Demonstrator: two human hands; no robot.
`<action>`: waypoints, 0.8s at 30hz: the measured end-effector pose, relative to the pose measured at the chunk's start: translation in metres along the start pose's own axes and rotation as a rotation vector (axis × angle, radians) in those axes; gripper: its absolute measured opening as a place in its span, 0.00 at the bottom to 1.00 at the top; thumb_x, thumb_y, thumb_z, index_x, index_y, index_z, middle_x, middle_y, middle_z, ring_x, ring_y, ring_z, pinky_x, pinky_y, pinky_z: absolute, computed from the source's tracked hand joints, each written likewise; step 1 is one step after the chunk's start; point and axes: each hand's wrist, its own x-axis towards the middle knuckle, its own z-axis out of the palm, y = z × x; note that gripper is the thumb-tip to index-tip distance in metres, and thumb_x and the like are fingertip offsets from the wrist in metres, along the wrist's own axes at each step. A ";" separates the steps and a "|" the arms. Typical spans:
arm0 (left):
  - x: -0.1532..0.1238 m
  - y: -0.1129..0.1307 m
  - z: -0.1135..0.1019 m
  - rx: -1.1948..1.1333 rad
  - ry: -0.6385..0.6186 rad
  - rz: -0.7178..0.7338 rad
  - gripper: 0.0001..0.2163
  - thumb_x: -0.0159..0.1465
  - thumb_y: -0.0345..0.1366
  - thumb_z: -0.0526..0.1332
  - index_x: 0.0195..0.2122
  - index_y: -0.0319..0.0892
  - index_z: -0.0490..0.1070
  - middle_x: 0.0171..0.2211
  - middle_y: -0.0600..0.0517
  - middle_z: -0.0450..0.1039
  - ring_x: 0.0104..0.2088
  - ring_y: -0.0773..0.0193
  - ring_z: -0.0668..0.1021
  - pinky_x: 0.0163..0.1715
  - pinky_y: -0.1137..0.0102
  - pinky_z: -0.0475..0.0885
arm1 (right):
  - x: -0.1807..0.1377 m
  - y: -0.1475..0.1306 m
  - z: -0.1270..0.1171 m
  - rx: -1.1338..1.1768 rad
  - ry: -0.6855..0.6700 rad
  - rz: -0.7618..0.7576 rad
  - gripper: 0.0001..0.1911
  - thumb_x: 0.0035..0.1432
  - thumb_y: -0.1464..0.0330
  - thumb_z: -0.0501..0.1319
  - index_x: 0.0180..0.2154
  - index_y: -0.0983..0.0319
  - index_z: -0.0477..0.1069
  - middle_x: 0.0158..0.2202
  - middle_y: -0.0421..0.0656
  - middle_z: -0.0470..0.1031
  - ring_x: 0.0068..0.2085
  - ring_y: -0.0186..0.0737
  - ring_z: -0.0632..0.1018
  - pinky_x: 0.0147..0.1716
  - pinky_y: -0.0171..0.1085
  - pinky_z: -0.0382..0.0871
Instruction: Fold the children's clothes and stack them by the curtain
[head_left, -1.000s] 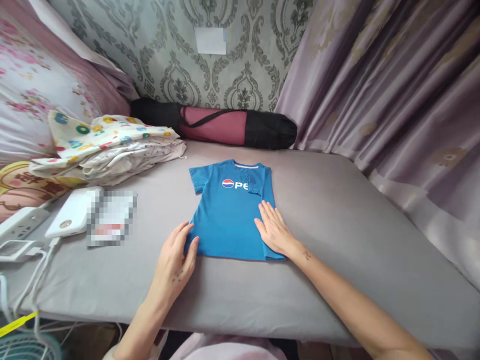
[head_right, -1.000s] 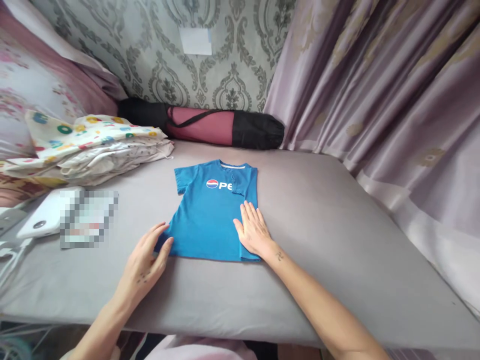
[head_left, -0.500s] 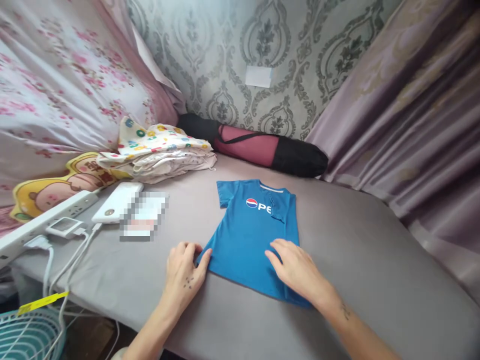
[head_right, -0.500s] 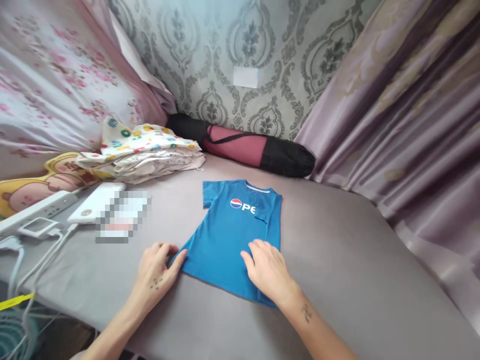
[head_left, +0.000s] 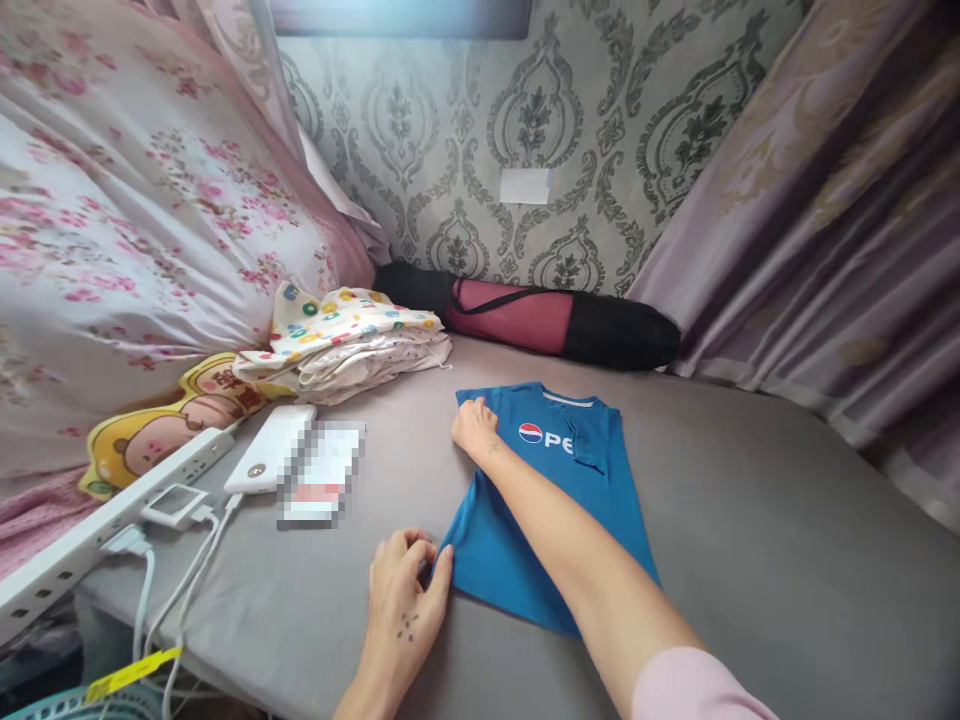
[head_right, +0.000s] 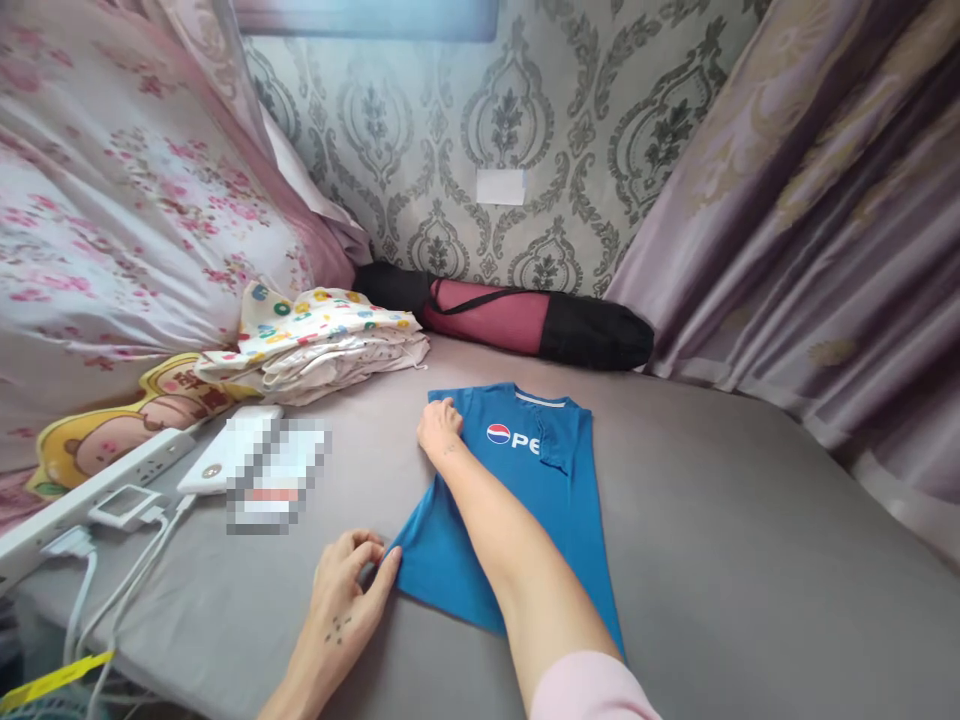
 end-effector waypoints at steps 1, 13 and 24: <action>0.001 -0.001 0.001 0.001 -0.004 -0.002 0.18 0.67 0.46 0.53 0.22 0.44 0.66 0.34 0.49 0.71 0.36 0.57 0.73 0.39 0.61 0.69 | 0.004 0.001 0.001 0.072 0.005 0.022 0.15 0.59 0.75 0.56 0.48 0.71 0.72 0.55 0.63 0.68 0.53 0.51 0.74 0.51 0.43 0.66; -0.001 0.021 -0.003 -0.018 0.002 0.167 0.06 0.65 0.39 0.57 0.31 0.45 0.65 0.38 0.49 0.72 0.40 0.56 0.74 0.41 0.60 0.71 | 0.020 0.090 -0.064 0.924 0.235 0.202 0.09 0.57 0.69 0.53 0.32 0.62 0.71 0.21 0.35 0.70 0.23 0.30 0.72 0.25 0.28 0.69; -0.007 0.057 0.031 0.024 -0.271 0.718 0.16 0.60 0.21 0.51 0.46 0.42 0.65 0.48 0.46 0.74 0.49 0.56 0.75 0.49 0.58 0.74 | -0.028 0.185 -0.074 1.267 0.275 0.445 0.06 0.56 0.66 0.62 0.34 0.63 0.70 0.19 0.38 0.71 0.20 0.35 0.74 0.23 0.34 0.72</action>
